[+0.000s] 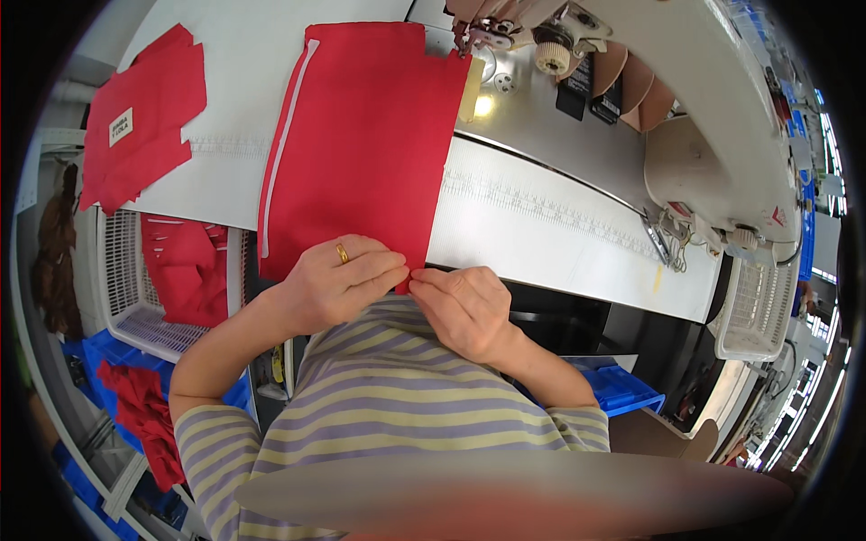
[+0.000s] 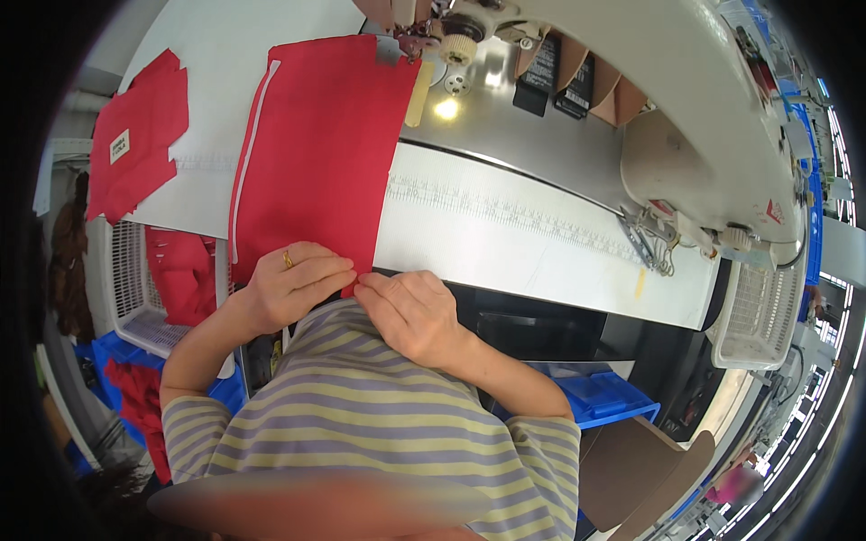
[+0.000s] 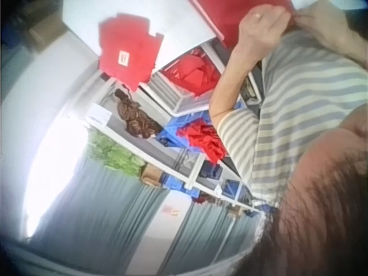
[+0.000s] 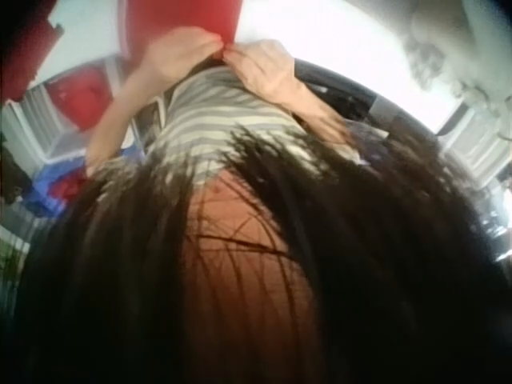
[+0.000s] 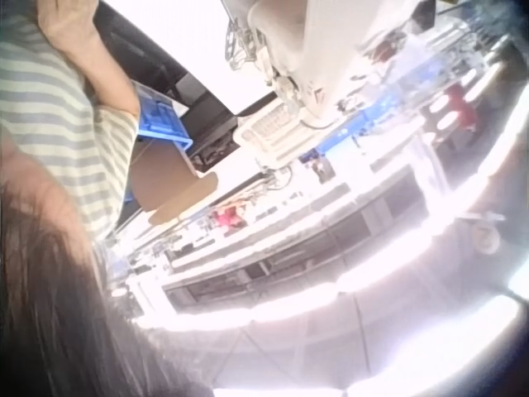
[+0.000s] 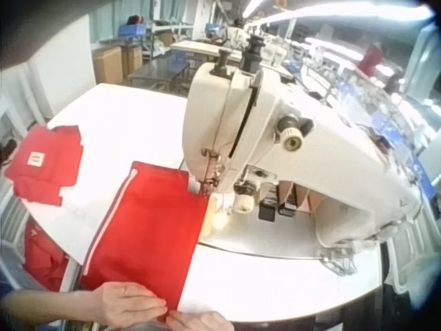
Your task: Sewing small leather branding labels onto pink fabric components using an industrial sewing machine.
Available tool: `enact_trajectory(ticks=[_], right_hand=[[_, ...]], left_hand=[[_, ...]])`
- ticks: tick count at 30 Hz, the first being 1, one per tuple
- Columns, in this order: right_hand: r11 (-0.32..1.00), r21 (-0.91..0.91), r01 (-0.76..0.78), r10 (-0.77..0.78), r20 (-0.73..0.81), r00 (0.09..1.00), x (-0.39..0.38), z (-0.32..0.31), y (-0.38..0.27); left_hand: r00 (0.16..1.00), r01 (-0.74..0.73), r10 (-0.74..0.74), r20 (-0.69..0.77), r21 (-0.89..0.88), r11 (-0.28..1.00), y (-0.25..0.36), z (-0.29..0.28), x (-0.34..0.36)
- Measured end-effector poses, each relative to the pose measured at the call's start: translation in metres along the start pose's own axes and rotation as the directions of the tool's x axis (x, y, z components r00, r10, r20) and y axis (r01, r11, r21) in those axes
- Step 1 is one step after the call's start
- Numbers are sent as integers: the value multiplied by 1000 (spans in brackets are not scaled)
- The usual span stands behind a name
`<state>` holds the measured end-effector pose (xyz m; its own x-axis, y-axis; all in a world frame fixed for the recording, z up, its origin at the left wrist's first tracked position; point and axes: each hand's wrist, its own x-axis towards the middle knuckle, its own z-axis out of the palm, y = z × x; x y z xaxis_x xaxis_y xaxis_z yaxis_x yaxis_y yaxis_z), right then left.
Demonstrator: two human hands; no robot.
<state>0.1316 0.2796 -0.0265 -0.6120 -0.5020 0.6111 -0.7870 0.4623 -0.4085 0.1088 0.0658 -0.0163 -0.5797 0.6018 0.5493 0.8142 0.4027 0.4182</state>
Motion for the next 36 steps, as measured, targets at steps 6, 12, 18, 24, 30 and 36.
enact_trajectory(ticks=[6, 12, 18, 24, 30, 36], right_hand=[[999, -9, 40, -39, 62, 997, 16, -4, 16], [998, -34, 49, -46, 88, 995, 37, -9, 35], [998, -51, 44, -36, 149, 988, 53, -15, 55], [999, -19, 42, -39, 150, 988, 65, -14, 80], [999, -32, 19, -16, 96, 995, 80, -10, 98], [992, -101, 77, -67, 95, 993, 89, -6, 121]], left_hand=[[1000, 0, 0, -12, -9, 1000, -17, 0, 12], [1000, 4, -4, -8, -30, 1000, -38, 1, 24], [1000, -9, 10, 16, -46, 999, -60, 1, 43], [997, -66, 67, 29, -42, 997, -81, 3, 60], [991, -136, 136, 9, -2, 991, -107, 7, 73], [991, -122, 122, 54, 3, 992, -125, 4, 89]])
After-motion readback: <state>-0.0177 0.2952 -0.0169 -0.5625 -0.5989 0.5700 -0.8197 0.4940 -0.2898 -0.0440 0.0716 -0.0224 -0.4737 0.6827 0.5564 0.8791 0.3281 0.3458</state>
